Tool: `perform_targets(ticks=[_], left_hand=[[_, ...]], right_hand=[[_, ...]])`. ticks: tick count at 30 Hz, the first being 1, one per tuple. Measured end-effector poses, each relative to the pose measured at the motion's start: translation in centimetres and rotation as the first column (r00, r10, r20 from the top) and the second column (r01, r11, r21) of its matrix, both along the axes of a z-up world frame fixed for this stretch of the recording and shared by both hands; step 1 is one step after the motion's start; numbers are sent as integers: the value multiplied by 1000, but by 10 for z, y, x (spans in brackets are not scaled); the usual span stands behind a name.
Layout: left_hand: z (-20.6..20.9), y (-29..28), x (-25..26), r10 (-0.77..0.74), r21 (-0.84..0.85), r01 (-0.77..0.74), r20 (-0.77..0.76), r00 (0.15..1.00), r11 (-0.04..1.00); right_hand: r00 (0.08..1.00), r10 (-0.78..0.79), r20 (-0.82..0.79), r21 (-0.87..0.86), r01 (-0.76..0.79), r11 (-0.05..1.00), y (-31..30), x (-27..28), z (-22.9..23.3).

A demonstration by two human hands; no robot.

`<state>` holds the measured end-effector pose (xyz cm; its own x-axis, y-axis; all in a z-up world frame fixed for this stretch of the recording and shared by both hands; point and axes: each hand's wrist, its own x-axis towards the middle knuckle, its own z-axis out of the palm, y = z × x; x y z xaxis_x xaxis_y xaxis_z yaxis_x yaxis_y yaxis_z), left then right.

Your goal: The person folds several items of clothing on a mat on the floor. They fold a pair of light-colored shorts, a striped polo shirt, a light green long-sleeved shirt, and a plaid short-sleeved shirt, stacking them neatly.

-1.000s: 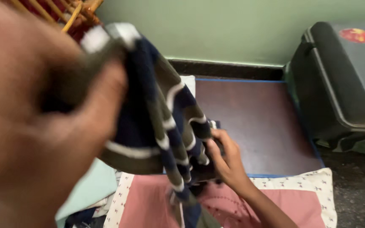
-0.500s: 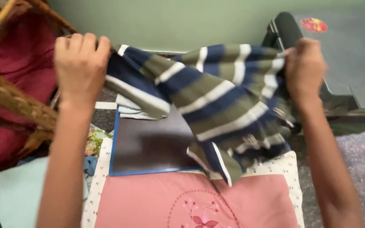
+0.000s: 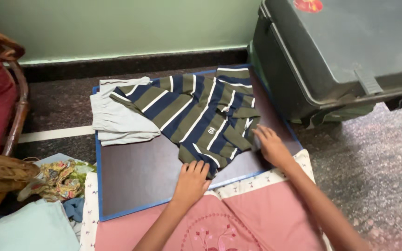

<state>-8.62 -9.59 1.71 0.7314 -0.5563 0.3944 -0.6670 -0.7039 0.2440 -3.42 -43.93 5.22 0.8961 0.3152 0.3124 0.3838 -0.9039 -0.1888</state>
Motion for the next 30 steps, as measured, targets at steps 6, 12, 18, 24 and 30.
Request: perform_targets(ticks=[6,12,18,24,30], left_hand=[[15,10,14,160,135,-162,31,987,977],[26,76,-15,117,24,-127,257,959,992],[23,127,-78,317,296,-178,-535,783,938],[37,153,-95,134,242,-81,-211,968,967],[24,149,-87,138,458,-69,-120,983,886]], right_hand=[[999,-5,-53,-11,4,1000,6,37,-26],[997,22,-69,147,-11,989,-16,-14,9],[991,107,-74,170,-93,981,17,-12,22],[973,178,-146,-222,-208,953,40,29,13],[961,154,-229,-52,-170,984,32,1,0]])
